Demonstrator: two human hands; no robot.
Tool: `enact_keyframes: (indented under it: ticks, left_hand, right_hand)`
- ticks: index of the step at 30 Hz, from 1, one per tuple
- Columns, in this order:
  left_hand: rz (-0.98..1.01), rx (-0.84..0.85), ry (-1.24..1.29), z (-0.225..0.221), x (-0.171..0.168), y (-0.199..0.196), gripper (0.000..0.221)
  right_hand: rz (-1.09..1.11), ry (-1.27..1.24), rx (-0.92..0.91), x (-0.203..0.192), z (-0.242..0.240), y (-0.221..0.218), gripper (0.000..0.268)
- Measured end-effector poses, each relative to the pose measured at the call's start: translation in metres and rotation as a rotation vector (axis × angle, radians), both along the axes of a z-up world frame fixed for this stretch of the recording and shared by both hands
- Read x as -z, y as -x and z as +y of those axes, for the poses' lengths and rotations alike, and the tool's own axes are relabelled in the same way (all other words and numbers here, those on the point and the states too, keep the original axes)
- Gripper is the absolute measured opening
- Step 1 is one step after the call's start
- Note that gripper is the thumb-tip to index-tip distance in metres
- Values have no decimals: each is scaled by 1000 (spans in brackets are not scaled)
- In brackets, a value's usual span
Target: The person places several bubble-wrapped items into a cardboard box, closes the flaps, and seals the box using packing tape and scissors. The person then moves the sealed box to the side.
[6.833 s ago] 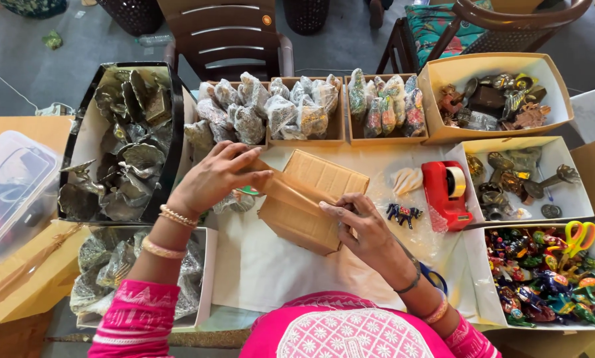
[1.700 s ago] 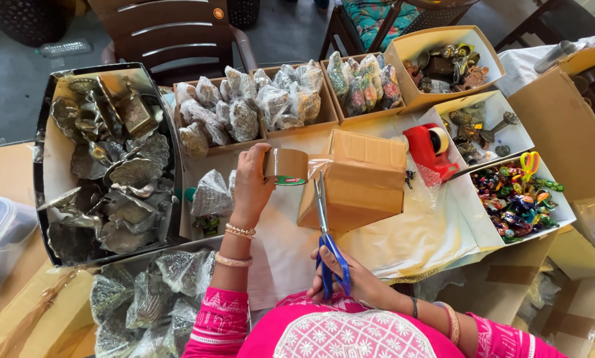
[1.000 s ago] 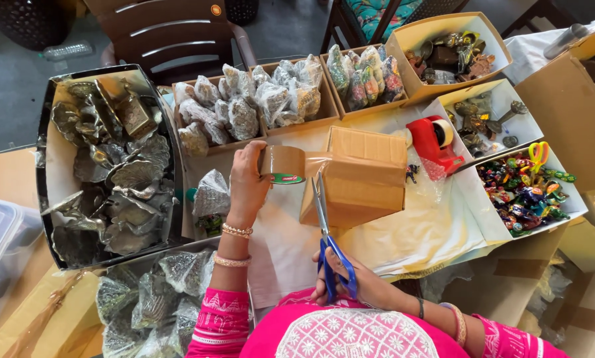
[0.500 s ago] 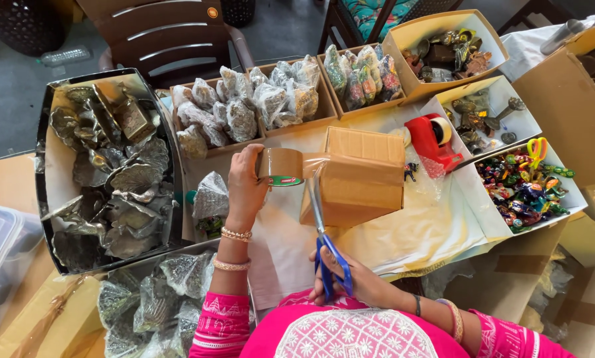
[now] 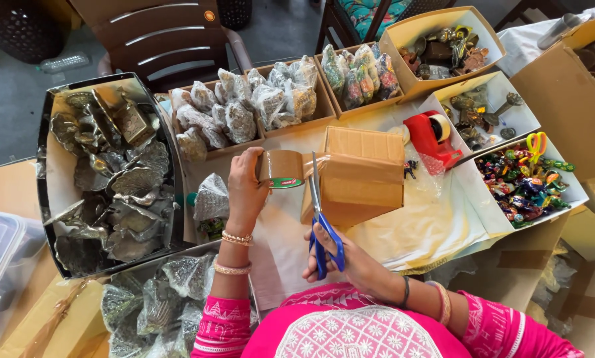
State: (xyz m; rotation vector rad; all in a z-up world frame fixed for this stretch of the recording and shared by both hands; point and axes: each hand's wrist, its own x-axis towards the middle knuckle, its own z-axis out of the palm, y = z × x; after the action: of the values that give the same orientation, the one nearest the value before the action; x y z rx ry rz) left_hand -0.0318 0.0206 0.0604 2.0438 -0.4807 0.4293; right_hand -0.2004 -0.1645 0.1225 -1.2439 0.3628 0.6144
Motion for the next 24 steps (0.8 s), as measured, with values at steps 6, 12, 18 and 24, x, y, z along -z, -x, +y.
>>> enact_keyframes:
  ticks: [6,12,18,24]
  left_hand:
    - [-20,6,-3,0,-7,0,65]
    - [42,1,17,-2,-7,1,65]
    - [42,-118,121,8,38,-17,48]
    - [422,-81,794,53,28,-12,34]
  right_hand:
    - [-27,-3,37,2,1,-10,61]
    - [-37,14,54,4,0,-12,53]
    - [-46,7,-16,12,-10,-10,51]
    - [-96,42,-250,30,-33,-2,48]
